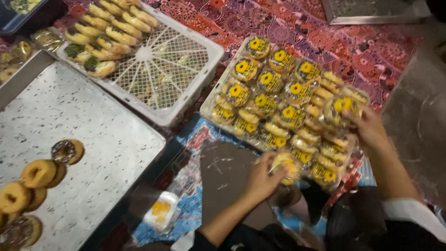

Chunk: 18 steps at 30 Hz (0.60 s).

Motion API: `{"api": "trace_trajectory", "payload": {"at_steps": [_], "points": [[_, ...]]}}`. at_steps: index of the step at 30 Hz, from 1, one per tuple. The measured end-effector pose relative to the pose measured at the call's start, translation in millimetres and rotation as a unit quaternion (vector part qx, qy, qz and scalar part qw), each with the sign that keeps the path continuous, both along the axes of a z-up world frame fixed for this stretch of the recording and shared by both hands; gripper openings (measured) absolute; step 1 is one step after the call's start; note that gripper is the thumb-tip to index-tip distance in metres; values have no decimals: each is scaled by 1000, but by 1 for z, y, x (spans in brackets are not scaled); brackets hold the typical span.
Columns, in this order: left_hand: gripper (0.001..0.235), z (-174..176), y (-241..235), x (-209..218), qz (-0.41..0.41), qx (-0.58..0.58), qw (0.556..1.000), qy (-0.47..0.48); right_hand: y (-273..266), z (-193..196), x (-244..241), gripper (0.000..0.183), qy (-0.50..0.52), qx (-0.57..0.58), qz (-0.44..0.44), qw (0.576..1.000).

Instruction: The person picks donuts from a metal tray and places them into clear plastic bags. They seal the bags and arrange them in a white plastic crate. The person repeats this process for multiple donuts.

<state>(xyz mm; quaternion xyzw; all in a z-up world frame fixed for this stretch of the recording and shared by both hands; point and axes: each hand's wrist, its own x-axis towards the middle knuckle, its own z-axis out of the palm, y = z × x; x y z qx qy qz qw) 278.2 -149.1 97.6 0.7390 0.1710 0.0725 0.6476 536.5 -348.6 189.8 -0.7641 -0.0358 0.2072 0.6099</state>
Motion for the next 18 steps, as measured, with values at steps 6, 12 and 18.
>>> {"api": "trace_trajectory", "payload": {"at_steps": [6,12,18], "points": [[44,44,-40,112,15,307,935,-176,38,-12,54,52,-282,-293,102,908],[51,33,-39,141,-35,502,853,-139,16,-1,117,46,-95,-142,20,985],[71,34,-25,138,-199,483,844,-124,14,-55,158,52,-300,-311,195,881]]}}
